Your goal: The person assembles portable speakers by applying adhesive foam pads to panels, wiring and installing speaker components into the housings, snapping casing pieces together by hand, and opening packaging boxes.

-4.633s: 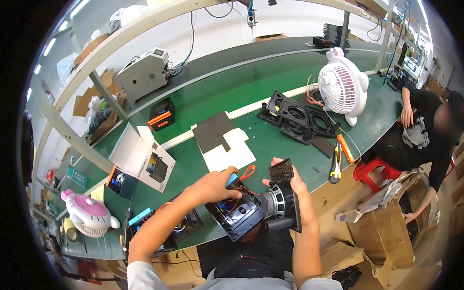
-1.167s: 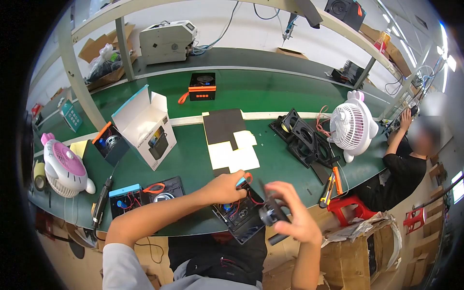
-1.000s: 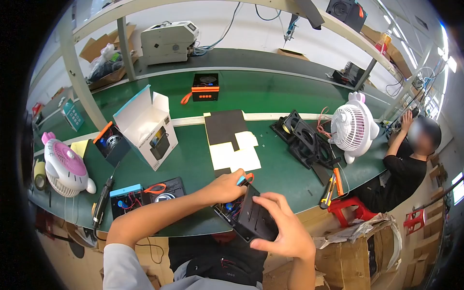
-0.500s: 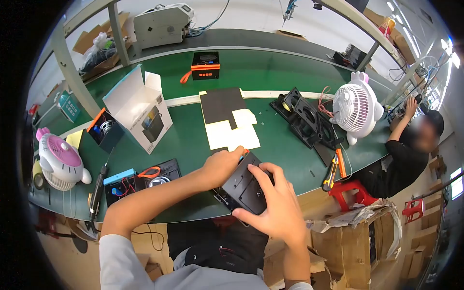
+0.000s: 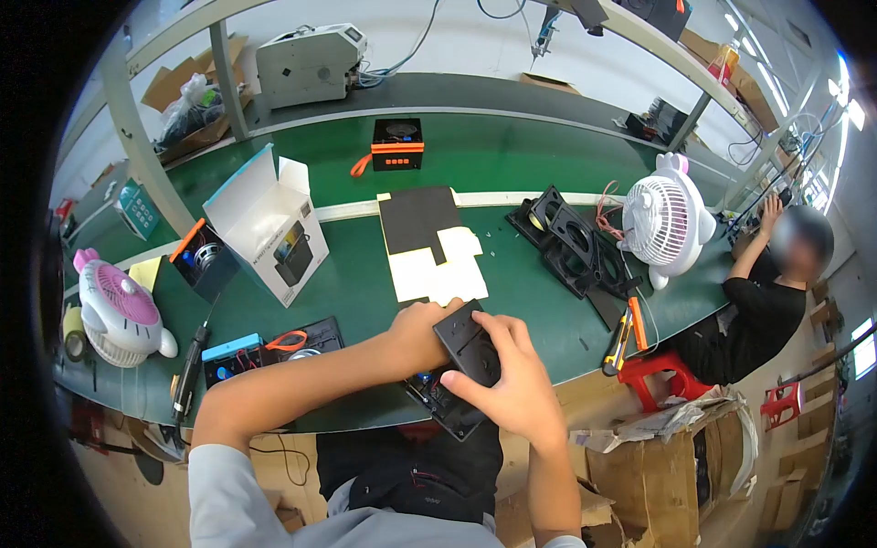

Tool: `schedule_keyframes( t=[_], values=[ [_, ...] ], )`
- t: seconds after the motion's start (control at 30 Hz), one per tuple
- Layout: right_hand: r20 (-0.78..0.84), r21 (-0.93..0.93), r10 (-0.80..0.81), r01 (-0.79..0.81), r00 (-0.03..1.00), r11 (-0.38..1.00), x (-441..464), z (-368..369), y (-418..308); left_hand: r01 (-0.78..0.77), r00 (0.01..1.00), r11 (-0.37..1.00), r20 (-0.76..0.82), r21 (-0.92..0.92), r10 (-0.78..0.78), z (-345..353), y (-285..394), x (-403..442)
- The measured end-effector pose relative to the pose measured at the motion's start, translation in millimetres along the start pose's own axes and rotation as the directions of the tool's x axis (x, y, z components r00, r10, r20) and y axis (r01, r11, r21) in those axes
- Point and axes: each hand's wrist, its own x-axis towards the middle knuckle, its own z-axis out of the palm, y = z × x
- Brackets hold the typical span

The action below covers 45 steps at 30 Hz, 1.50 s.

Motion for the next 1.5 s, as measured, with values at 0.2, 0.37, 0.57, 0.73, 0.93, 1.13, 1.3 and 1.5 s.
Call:
schedule_keyframes(
  t=[0.2,0.37,0.57,0.73,0.93,1.13,1.3,1.5],
  values=[
    [-0.036,-0.144,0.015,-0.02,0.999,0.989,-4,14,-10,-0.324,0.939,0.945,0.13,0.033,0.318,10,-50,24],
    [-0.037,-0.443,-0.057,0.035,0.998,0.896,-8,32,-18,0.251,0.876,0.962,0.448,-0.108,-0.178,-80,-28,11],
    [0.016,-0.55,-0.096,0.089,0.995,0.83,-15,51,-17,0.213,0.883,0.963,0.454,-0.167,-0.116,-86,-31,-10],
    [0.054,-0.551,-0.108,0.12,0.993,0.826,-14,60,-14,0.103,0.923,0.97,0.385,-0.219,-0.012,-64,-29,-22],
    [0.044,-0.593,-0.102,0.108,0.994,0.798,-20,64,-18,0.185,0.946,0.952,0.306,-0.244,-0.105,-54,-18,-24],
    [-0.119,-0.581,-0.115,0.024,0.986,0.814,-22,85,-9,-0.381,0.905,0.87,-0.066,0.314,0.42,7,-55,-20],
    [-0.148,-0.482,-0.197,0.103,0.969,0.87,-19,69,4,-0.305,0.951,0.888,0.061,0.343,0.303,-11,-44,-11],
    [0.243,0.163,0.229,-0.273,0.942,0.948,8,13,63,-0.224,0.972,0.958,-0.025,0.181,0.233,-28,-5,-4]
  ],
)
